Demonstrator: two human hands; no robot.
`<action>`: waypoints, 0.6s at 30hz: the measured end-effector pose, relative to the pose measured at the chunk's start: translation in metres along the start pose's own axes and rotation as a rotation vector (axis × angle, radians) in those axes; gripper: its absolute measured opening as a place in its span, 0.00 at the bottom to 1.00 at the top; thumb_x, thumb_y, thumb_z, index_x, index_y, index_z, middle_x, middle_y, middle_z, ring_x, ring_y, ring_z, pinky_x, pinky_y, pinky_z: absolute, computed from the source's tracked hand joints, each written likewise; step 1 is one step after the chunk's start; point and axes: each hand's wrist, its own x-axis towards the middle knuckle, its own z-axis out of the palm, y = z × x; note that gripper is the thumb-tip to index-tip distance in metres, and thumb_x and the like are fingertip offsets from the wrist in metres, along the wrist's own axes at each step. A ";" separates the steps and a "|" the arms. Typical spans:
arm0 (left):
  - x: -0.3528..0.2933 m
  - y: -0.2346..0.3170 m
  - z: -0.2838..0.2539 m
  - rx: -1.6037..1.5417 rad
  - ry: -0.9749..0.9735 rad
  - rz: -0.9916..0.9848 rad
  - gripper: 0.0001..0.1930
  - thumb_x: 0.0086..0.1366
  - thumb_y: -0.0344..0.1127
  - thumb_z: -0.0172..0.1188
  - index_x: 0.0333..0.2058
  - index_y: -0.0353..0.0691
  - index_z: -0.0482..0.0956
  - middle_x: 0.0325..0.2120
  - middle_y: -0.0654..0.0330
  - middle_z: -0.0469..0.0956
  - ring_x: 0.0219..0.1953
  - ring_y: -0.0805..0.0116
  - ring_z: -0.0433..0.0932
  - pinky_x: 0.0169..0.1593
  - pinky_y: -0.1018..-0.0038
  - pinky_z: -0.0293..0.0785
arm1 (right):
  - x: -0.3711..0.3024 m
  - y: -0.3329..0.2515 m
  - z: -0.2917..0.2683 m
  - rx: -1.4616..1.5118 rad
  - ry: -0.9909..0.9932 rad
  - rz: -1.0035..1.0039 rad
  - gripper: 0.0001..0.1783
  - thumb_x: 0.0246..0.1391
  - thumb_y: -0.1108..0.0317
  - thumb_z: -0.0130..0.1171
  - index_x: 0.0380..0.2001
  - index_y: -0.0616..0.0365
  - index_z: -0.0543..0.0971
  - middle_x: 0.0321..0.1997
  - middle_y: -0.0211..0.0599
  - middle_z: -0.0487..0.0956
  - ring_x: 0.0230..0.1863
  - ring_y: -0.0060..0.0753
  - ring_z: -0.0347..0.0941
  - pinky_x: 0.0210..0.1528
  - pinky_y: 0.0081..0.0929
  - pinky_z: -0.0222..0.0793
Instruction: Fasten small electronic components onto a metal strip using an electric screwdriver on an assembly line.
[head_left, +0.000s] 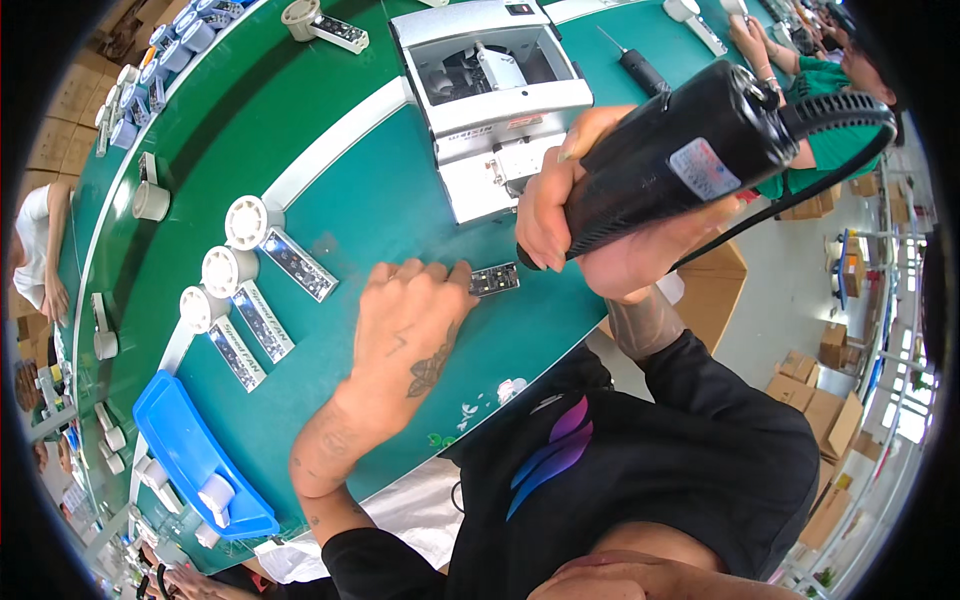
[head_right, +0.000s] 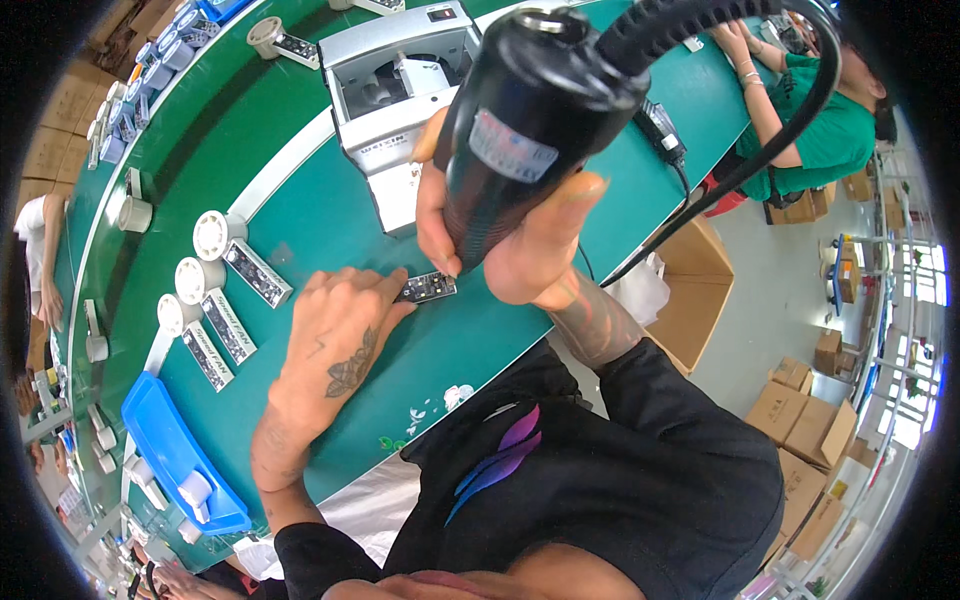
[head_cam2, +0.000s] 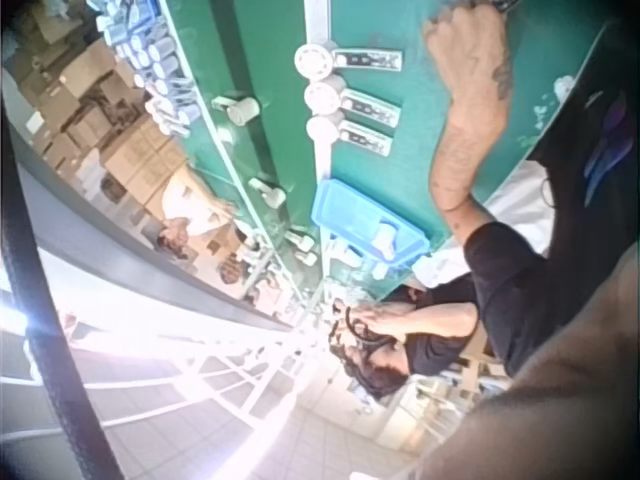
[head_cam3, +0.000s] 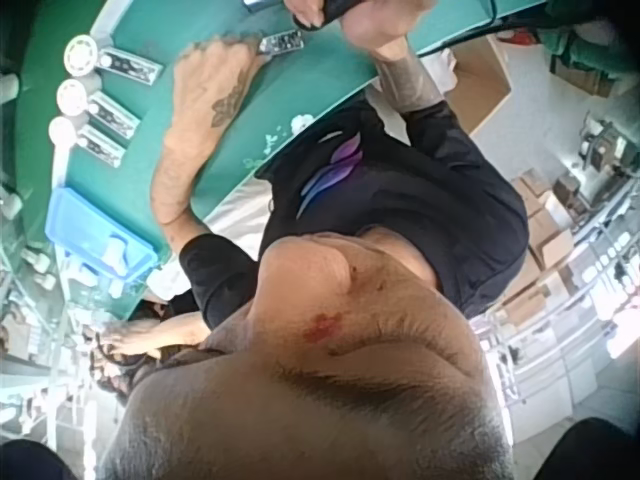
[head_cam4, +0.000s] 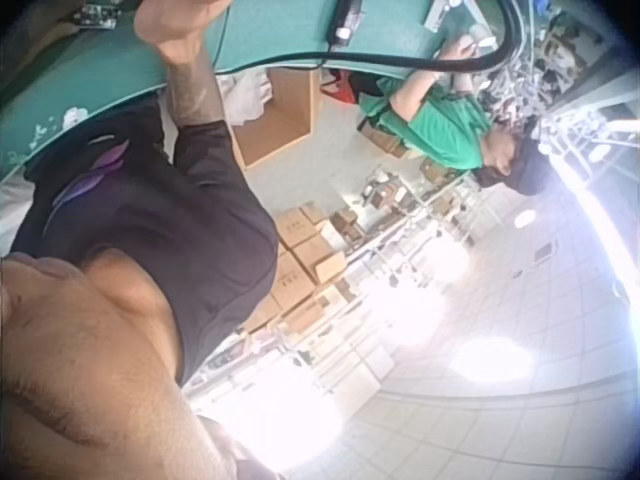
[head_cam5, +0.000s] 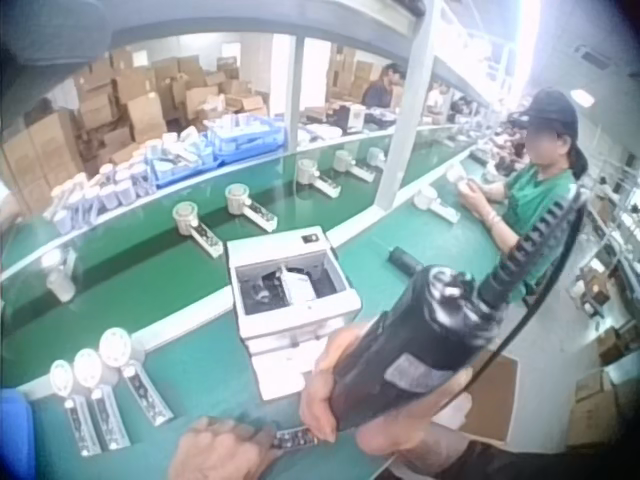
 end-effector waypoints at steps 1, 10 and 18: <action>0.000 0.000 0.000 0.013 -0.004 0.001 0.07 0.62 0.36 0.62 0.33 0.40 0.80 0.23 0.59 0.78 0.32 0.62 0.79 0.37 0.65 0.68 | 0.000 0.000 0.000 -0.001 -0.001 0.001 0.61 0.30 0.06 0.40 0.43 0.58 0.66 0.12 0.41 0.68 0.10 0.33 0.64 0.11 0.31 0.60; -0.001 0.001 0.001 0.057 -0.022 0.005 0.05 0.62 0.35 0.61 0.31 0.41 0.78 0.23 0.58 0.78 0.33 0.62 0.79 0.38 0.66 0.69 | -0.004 0.008 0.003 0.034 -0.059 0.049 0.58 0.27 0.08 0.49 0.37 0.58 0.66 0.14 0.43 0.70 0.11 0.32 0.65 0.12 0.28 0.62; 0.002 0.002 -0.006 0.075 -0.052 0.044 0.05 0.62 0.33 0.59 0.32 0.38 0.78 0.25 0.56 0.79 0.33 0.60 0.80 0.39 0.65 0.71 | -0.009 0.013 -0.005 0.221 -0.034 0.007 0.65 0.24 0.05 0.45 0.42 0.62 0.68 0.17 0.36 0.70 0.12 0.26 0.63 0.14 0.25 0.60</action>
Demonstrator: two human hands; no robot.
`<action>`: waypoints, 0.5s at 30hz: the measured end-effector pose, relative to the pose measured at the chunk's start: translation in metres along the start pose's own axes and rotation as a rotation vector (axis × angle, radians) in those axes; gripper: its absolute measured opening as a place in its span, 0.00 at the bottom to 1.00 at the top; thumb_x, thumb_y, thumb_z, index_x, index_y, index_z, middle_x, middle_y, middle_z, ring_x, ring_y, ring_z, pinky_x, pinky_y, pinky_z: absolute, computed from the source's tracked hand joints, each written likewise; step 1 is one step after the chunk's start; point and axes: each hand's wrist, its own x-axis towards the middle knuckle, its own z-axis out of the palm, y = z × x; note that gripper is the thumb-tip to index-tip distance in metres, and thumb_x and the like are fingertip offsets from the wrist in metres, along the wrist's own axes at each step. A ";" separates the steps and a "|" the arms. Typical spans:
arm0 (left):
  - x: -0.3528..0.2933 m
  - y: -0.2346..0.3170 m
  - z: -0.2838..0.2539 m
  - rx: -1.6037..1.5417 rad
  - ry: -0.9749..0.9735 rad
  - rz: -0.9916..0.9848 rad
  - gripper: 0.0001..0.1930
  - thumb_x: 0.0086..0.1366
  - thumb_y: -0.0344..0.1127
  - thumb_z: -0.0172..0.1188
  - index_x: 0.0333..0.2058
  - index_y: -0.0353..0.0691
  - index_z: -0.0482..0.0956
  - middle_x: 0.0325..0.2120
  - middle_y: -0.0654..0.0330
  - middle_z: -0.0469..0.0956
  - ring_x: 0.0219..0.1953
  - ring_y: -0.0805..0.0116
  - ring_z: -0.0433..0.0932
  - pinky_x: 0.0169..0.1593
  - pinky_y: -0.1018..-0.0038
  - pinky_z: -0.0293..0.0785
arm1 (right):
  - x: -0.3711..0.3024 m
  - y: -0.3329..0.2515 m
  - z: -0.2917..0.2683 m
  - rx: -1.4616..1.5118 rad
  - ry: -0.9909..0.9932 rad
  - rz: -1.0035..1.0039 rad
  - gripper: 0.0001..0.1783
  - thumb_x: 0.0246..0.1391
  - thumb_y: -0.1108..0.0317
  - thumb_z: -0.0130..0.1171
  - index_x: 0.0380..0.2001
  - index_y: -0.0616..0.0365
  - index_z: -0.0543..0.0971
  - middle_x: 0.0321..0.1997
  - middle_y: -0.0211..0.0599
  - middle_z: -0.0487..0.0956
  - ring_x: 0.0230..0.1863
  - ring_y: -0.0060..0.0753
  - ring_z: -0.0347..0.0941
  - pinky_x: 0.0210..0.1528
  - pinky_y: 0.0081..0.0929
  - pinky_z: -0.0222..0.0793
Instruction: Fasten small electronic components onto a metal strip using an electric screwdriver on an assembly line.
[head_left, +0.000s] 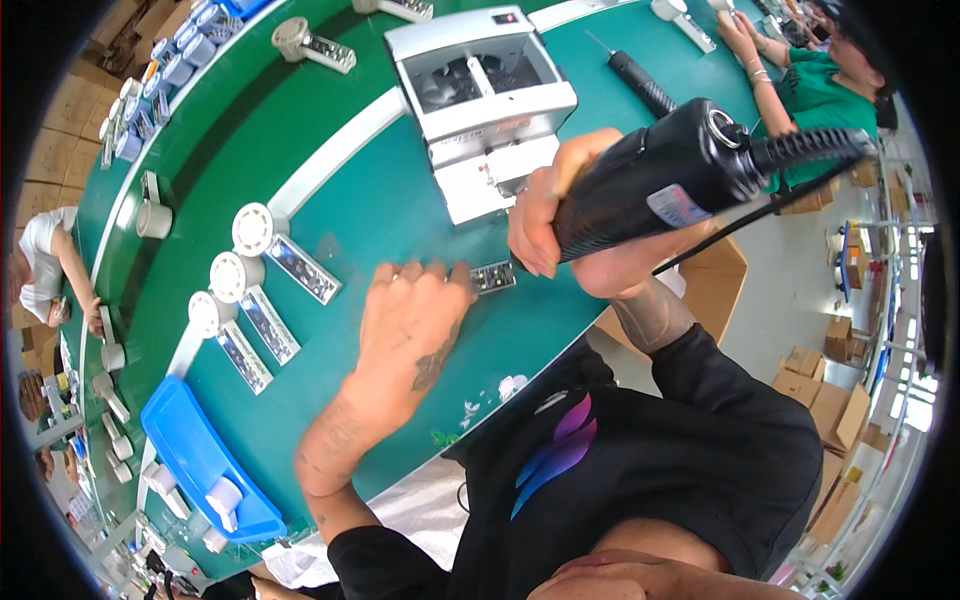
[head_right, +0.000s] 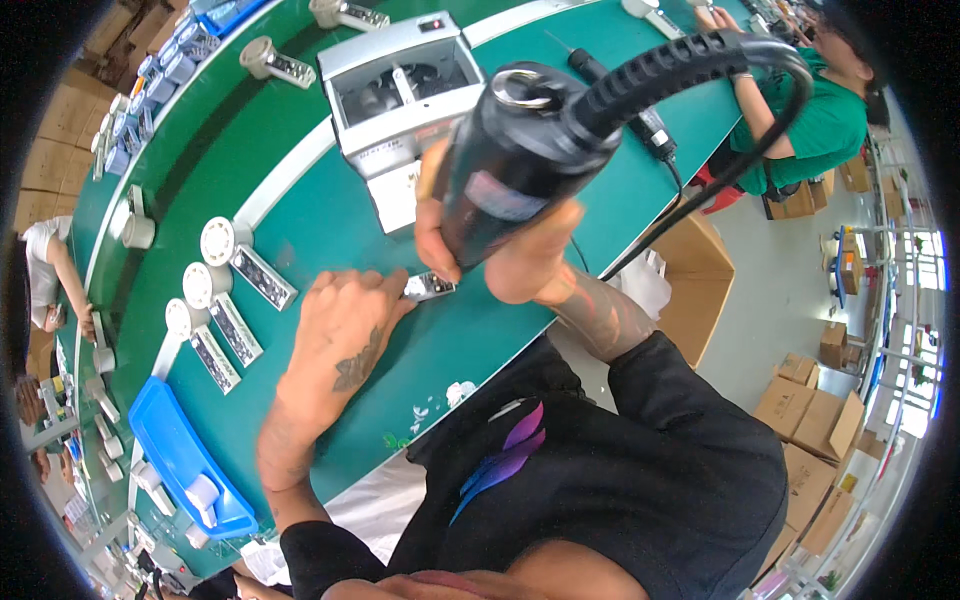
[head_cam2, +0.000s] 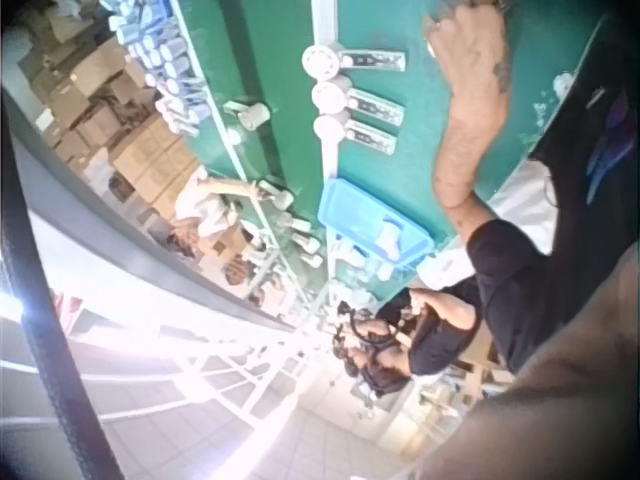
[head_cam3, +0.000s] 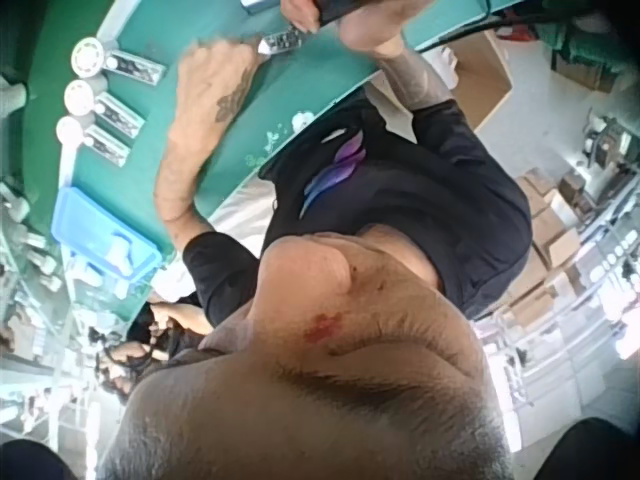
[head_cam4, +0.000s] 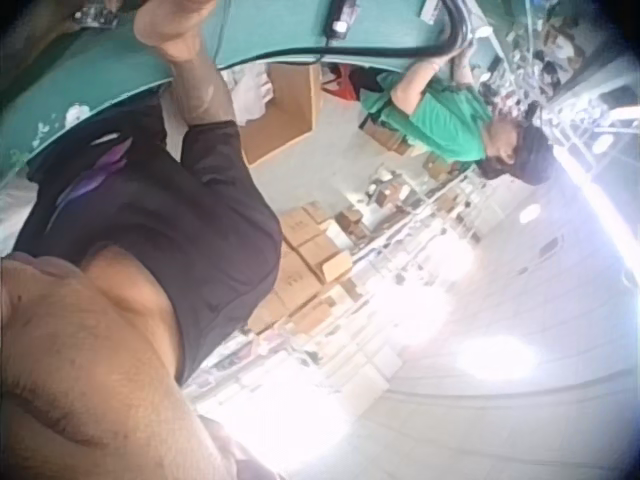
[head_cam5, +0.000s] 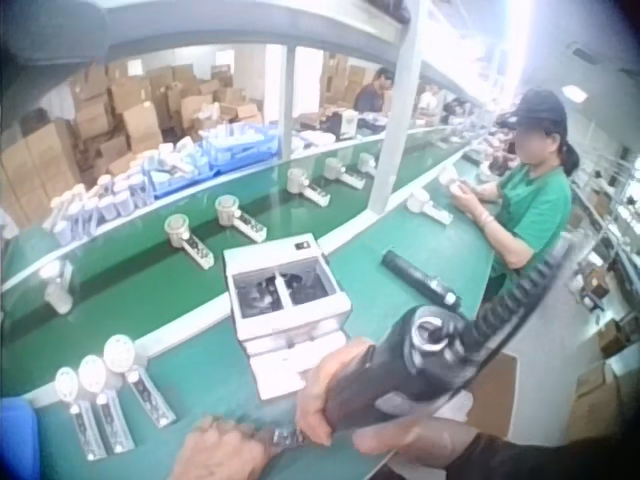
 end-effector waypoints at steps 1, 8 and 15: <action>-0.002 0.000 0.001 0.000 0.001 0.001 0.06 0.62 0.33 0.59 0.33 0.37 0.78 0.25 0.56 0.79 0.33 0.60 0.80 0.39 0.65 0.71 | 0.001 -0.002 -0.006 0.127 -0.096 -0.040 0.64 0.25 0.04 0.41 0.40 0.61 0.69 0.14 0.36 0.69 0.12 0.28 0.65 0.15 0.27 0.63; 0.001 0.007 0.006 0.040 0.026 -0.030 0.11 0.64 0.39 0.62 0.38 0.38 0.80 0.26 0.56 0.79 0.32 0.57 0.80 0.36 0.63 0.71 | 0.028 -0.041 0.007 -0.092 -0.036 -0.362 0.67 0.33 0.06 0.34 0.56 0.59 0.65 0.18 0.38 0.70 0.14 0.30 0.66 0.17 0.29 0.65; -0.001 0.006 0.007 0.058 0.000 -0.066 0.12 0.64 0.39 0.61 0.40 0.37 0.80 0.28 0.55 0.80 0.33 0.57 0.81 0.39 0.63 0.72 | 0.043 -0.035 0.021 -0.476 0.013 -0.271 0.65 0.39 0.08 0.31 0.50 0.66 0.67 0.17 0.39 0.72 0.13 0.24 0.65 0.15 0.21 0.62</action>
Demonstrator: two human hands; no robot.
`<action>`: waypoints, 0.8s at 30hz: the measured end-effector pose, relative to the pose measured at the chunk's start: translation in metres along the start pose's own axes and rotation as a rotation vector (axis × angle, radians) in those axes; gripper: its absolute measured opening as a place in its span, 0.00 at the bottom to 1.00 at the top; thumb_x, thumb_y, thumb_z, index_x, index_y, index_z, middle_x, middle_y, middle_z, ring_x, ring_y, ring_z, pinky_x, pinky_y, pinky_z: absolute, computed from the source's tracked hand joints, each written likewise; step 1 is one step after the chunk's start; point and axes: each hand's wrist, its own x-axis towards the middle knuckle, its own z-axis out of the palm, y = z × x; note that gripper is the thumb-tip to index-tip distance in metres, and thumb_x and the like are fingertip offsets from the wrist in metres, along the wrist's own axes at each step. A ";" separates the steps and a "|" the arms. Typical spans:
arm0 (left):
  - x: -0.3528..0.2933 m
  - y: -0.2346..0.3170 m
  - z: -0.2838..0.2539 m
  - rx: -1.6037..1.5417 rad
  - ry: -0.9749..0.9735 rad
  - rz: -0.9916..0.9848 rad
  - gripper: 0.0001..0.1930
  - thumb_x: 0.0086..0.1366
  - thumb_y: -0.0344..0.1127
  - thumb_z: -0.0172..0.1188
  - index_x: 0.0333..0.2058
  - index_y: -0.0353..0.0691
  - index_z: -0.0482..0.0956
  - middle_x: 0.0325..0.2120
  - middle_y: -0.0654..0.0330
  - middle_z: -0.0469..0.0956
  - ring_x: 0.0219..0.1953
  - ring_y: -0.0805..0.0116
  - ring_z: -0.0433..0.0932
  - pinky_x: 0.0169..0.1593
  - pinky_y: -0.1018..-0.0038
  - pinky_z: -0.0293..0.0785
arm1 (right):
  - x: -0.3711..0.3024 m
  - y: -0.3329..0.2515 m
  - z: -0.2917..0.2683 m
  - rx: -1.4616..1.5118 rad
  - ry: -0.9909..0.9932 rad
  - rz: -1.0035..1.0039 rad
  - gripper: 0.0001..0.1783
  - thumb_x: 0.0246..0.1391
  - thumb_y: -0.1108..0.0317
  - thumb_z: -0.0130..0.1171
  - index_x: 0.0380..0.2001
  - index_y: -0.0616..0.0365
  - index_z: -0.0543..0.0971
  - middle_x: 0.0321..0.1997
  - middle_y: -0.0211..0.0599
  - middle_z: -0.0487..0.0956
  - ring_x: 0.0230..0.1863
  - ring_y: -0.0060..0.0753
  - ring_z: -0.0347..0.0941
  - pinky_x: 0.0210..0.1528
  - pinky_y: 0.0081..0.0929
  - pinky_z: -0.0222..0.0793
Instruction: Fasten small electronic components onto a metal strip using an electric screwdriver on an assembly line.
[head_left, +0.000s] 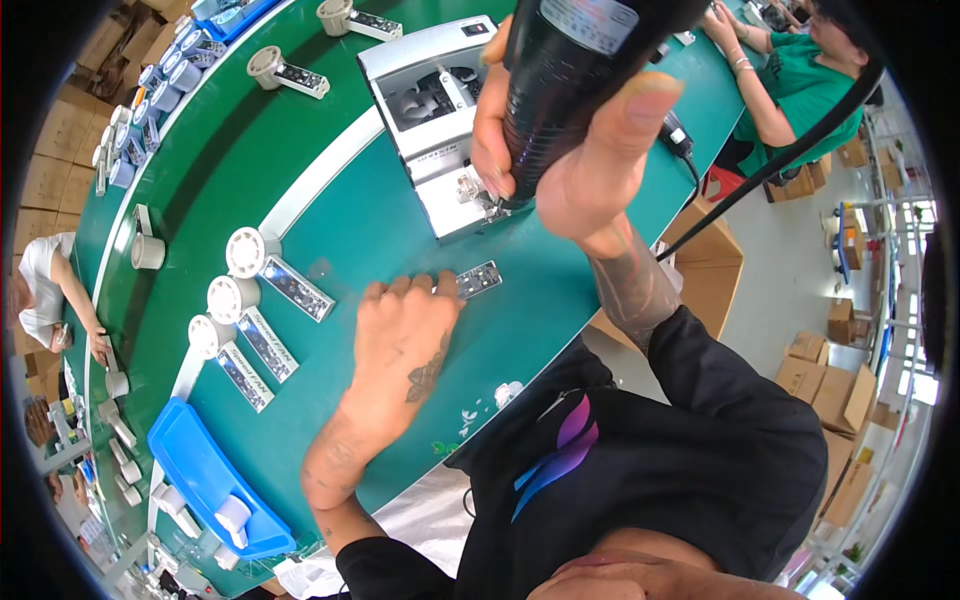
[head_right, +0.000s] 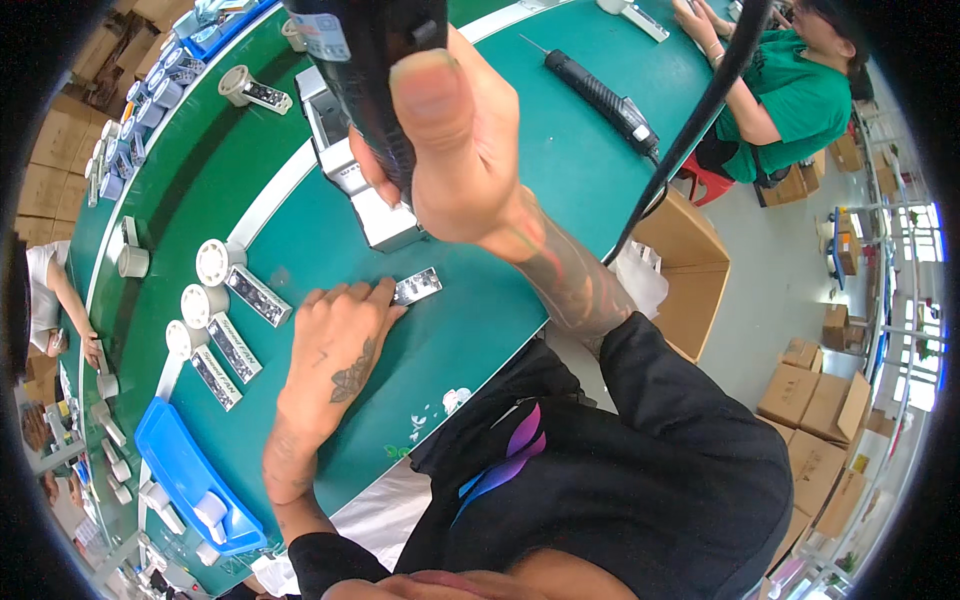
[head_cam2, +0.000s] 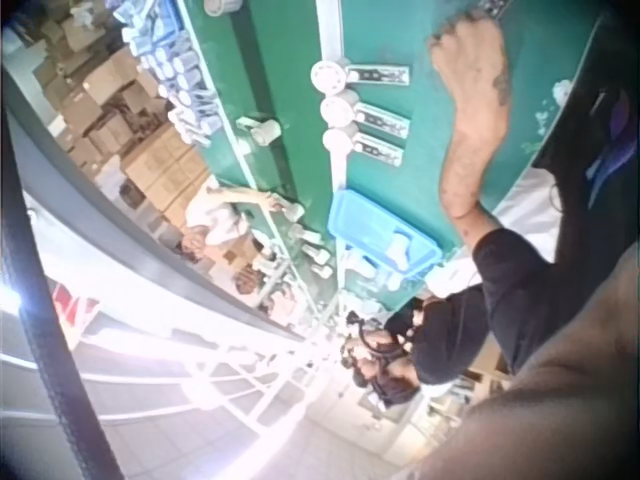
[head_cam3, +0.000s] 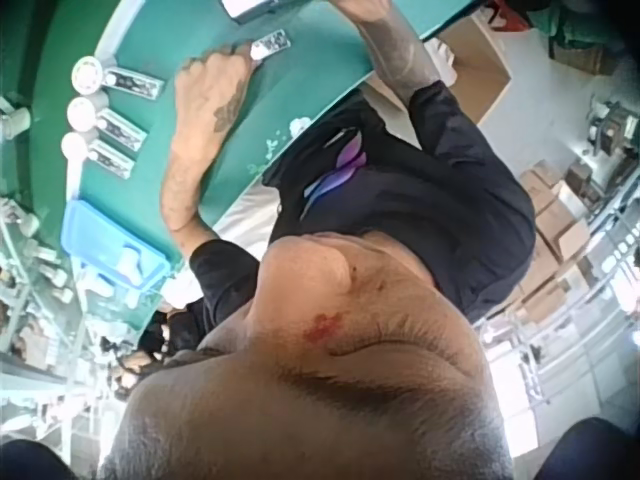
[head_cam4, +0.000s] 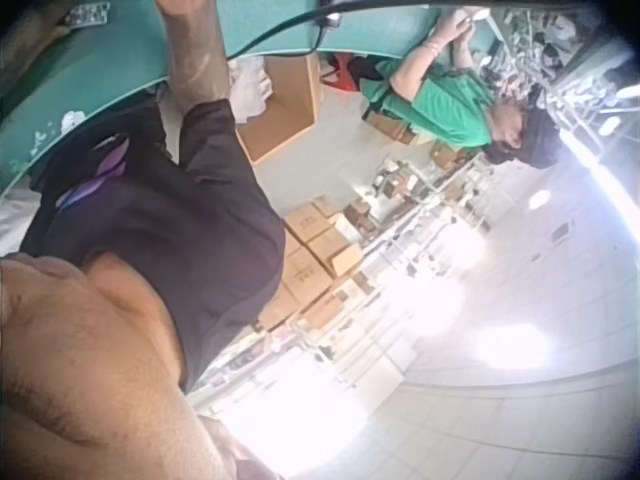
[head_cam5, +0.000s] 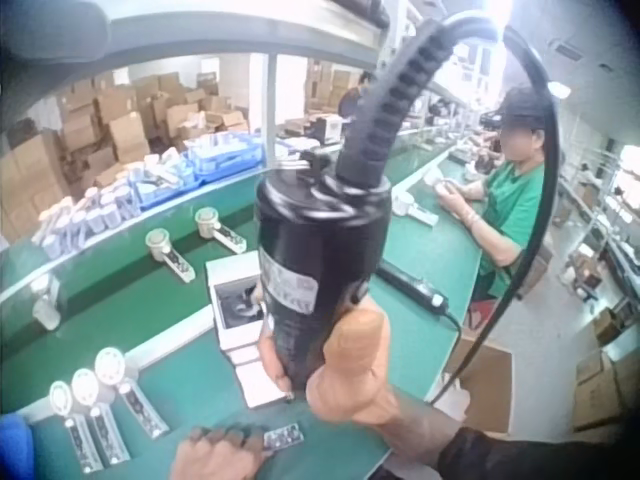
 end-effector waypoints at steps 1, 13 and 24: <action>0.000 0.000 0.000 -0.012 -0.006 -0.002 0.11 0.64 0.39 0.61 0.40 0.38 0.80 0.28 0.55 0.80 0.34 0.57 0.81 0.39 0.62 0.72 | 0.000 -0.001 0.003 -0.075 0.017 0.032 0.65 0.38 0.08 0.32 0.50 0.65 0.67 0.16 0.38 0.71 0.12 0.24 0.65 0.15 0.21 0.62; 0.001 -0.001 0.005 0.009 0.041 0.023 0.06 0.59 0.32 0.61 0.34 0.38 0.79 0.26 0.58 0.79 0.32 0.63 0.80 0.37 0.66 0.70 | -0.036 0.014 0.008 0.099 0.008 0.228 0.61 0.38 0.08 0.36 0.44 0.64 0.66 0.12 0.34 0.67 0.08 0.23 0.60 0.12 0.22 0.60; -0.003 -0.003 0.001 0.002 0.004 0.029 0.09 0.52 0.27 0.62 0.35 0.36 0.79 0.25 0.57 0.78 0.34 0.61 0.80 0.37 0.65 0.71 | -0.063 0.026 -0.006 0.424 -0.124 0.234 0.59 0.26 0.12 0.60 0.39 0.63 0.72 0.15 0.43 0.72 0.13 0.35 0.68 0.15 0.30 0.65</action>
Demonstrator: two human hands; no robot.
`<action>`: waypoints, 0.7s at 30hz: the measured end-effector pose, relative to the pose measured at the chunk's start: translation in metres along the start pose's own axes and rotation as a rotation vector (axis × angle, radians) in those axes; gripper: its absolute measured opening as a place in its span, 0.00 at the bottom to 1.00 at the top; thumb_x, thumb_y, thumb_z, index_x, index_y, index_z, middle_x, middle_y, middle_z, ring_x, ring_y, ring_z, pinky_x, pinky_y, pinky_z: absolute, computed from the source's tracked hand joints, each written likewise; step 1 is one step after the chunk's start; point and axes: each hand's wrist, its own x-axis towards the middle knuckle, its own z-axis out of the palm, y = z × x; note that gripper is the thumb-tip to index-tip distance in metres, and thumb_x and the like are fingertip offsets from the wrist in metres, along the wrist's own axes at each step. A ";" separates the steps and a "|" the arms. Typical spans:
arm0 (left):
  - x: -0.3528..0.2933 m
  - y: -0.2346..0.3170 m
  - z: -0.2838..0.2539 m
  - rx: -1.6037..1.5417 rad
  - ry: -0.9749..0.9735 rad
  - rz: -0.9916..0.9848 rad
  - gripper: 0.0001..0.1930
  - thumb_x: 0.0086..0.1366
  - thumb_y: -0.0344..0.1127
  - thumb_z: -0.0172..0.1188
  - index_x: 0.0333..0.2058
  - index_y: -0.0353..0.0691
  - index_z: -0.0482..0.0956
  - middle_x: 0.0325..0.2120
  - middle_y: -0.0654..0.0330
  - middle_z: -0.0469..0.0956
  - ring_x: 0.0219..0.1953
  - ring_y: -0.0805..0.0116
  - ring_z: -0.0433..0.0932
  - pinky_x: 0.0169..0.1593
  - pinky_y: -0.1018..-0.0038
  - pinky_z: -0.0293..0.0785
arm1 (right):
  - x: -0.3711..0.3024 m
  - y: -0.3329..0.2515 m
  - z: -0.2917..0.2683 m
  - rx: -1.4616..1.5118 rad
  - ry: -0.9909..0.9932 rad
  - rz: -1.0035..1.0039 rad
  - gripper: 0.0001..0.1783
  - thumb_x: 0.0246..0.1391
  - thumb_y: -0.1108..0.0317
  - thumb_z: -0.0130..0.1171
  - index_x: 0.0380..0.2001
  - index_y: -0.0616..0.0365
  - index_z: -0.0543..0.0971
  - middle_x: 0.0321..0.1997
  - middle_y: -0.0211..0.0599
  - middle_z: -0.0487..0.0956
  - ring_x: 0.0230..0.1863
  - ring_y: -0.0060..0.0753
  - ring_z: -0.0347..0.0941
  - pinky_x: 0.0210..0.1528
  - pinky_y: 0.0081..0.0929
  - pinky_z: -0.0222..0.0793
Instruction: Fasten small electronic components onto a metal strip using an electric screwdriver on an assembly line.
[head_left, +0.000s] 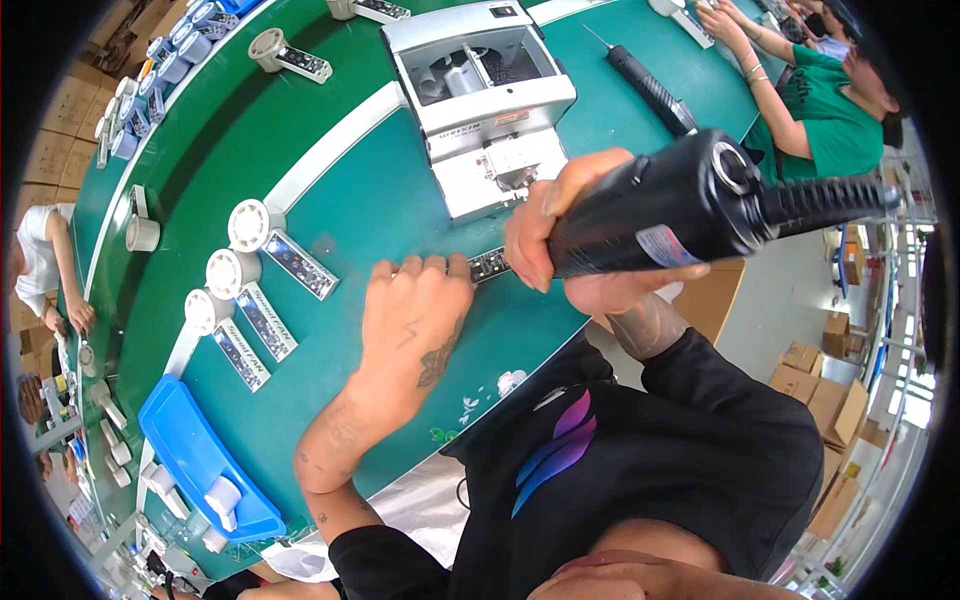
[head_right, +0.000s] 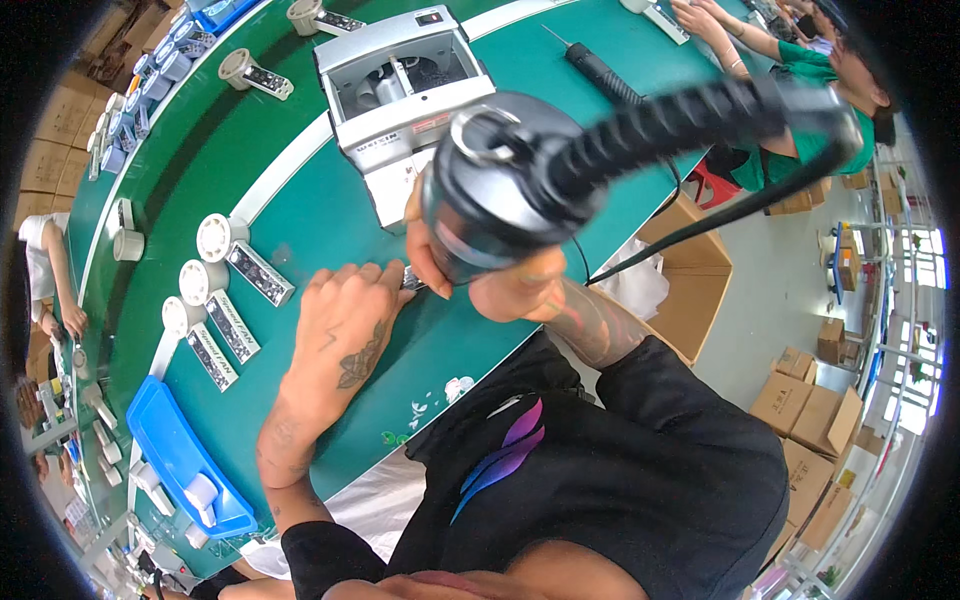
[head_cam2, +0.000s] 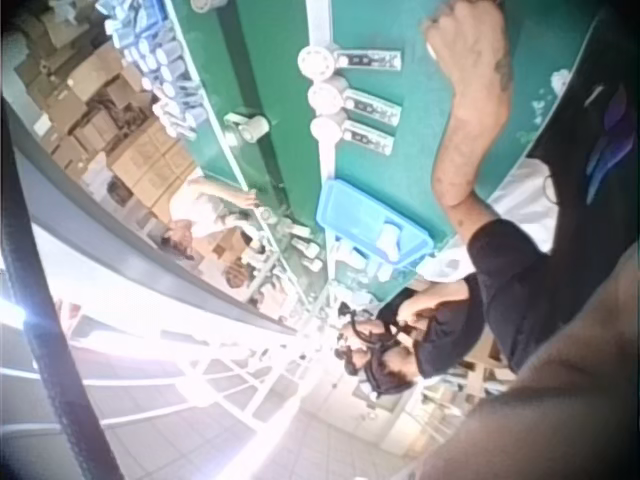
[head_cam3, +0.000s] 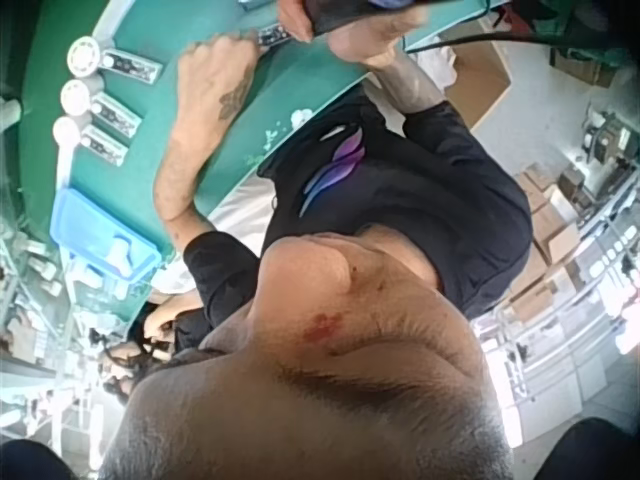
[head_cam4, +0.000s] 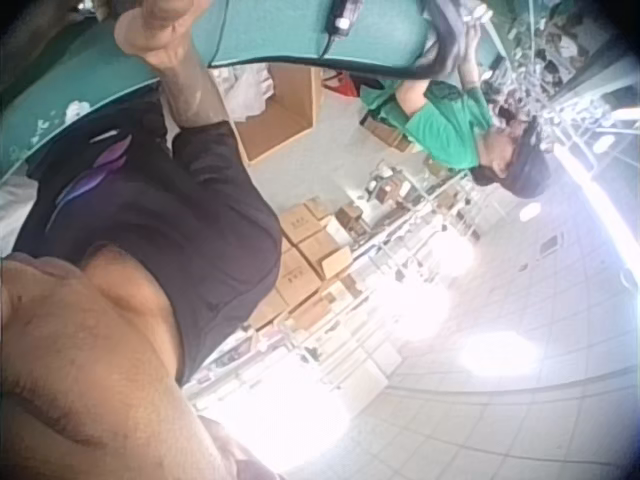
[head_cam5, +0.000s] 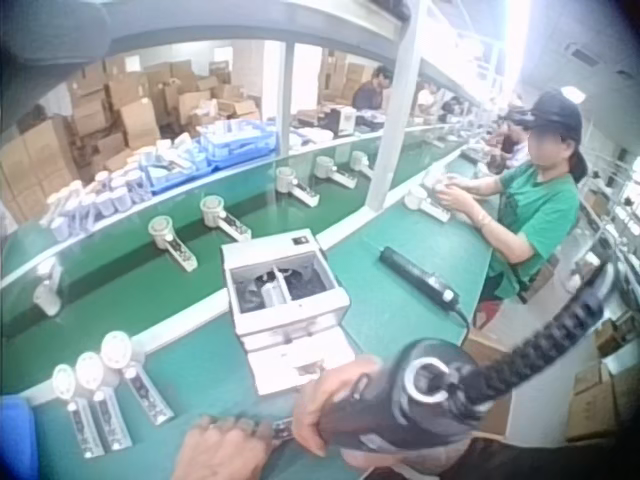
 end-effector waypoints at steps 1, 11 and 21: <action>-0.001 -0.001 -0.002 -0.021 0.081 0.034 0.09 0.52 0.27 0.62 0.34 0.36 0.78 0.25 0.57 0.78 0.34 0.61 0.80 0.37 0.66 0.71 | -0.002 0.001 0.000 0.019 0.002 -0.039 0.58 0.25 0.13 0.61 0.40 0.62 0.73 0.16 0.43 0.73 0.15 0.36 0.69 0.15 0.31 0.65; 0.012 0.000 0.023 0.068 0.123 0.043 0.06 0.55 0.30 0.62 0.32 0.37 0.78 0.22 0.59 0.77 0.29 0.62 0.80 0.36 0.67 0.71 | 0.010 -0.032 0.005 0.287 -0.042 -0.260 0.56 0.39 0.10 0.43 0.32 0.64 0.71 0.17 0.40 0.72 0.18 0.33 0.69 0.21 0.28 0.65; -0.010 0.003 -0.021 0.077 0.199 -0.008 0.26 0.57 0.44 0.69 0.51 0.36 0.78 0.37 0.57 0.80 0.41 0.60 0.80 0.38 0.65 0.76 | 0.071 -0.028 0.023 -0.286 0.191 -0.335 0.47 0.58 0.27 0.47 0.50 0.71 0.68 0.24 0.41 0.74 0.16 0.22 0.67 0.17 0.19 0.61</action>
